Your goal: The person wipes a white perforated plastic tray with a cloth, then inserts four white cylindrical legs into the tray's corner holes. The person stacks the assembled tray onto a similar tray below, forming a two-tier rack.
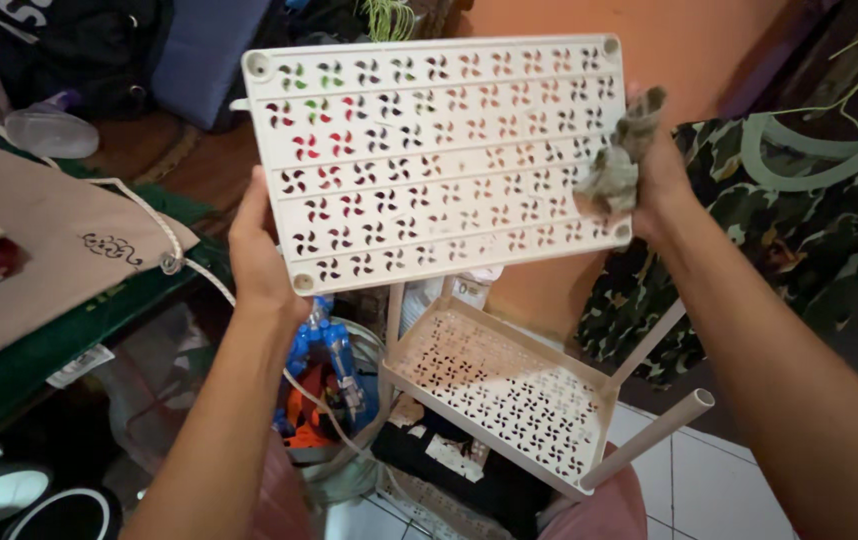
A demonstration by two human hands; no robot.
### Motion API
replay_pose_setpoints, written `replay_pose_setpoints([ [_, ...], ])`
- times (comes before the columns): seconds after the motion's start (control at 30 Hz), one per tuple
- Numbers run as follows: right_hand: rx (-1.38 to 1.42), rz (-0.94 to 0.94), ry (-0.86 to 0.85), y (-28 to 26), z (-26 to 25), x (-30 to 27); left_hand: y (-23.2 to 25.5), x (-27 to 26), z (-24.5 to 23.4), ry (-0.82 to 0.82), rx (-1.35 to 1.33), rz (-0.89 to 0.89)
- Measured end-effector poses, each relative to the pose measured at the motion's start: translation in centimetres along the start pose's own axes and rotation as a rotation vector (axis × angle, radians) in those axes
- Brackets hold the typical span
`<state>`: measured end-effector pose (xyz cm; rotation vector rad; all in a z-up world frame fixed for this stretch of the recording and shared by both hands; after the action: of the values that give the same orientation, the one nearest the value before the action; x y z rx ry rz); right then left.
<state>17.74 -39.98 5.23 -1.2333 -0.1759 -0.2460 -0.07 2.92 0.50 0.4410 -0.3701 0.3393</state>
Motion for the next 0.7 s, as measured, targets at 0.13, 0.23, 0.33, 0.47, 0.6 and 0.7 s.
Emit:
replay_pose_setpoints([
  [0.13,0.08,0.001,0.062,2.6,-2.7,-0.9,0.3,0.0,-0.5,0.07,-0.038,0.011],
  [0.23,0.05,-0.008,-0.043,1.9,0.9,-3.0,-0.7,0.3,-0.5,0.085,-0.086,0.035],
  [0.33,0.005,-0.008,-0.2,0.9,5.8,-6.7,-2.0,0.6,0.0,0.119,-0.15,0.036],
  [0.47,-0.058,-0.001,-0.429,-0.6,10.3,-10.7,-3.8,1.8,1.7,0.088,-0.229,0.096],
  [0.6,-0.071,-0.008,-0.512,-1.6,12.9,-11.2,-7.3,1.0,2.4,0.144,0.08,0.011],
  [0.7,-0.015,-0.024,-0.477,-2.3,14.1,-10.1,-8.5,0.2,3.2,0.097,-0.027,-0.083],
])
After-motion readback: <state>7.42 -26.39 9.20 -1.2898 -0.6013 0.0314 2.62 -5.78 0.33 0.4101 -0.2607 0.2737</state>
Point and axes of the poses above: each hand's wrist, its own x-axis towards the middle knuckle, its own z-axis out of the palm, y = z × x, the point moved 2 cm from there along x, towards the middle knuckle, and after that the axes turned 10 degrees about -x, right-handed, at the moved point
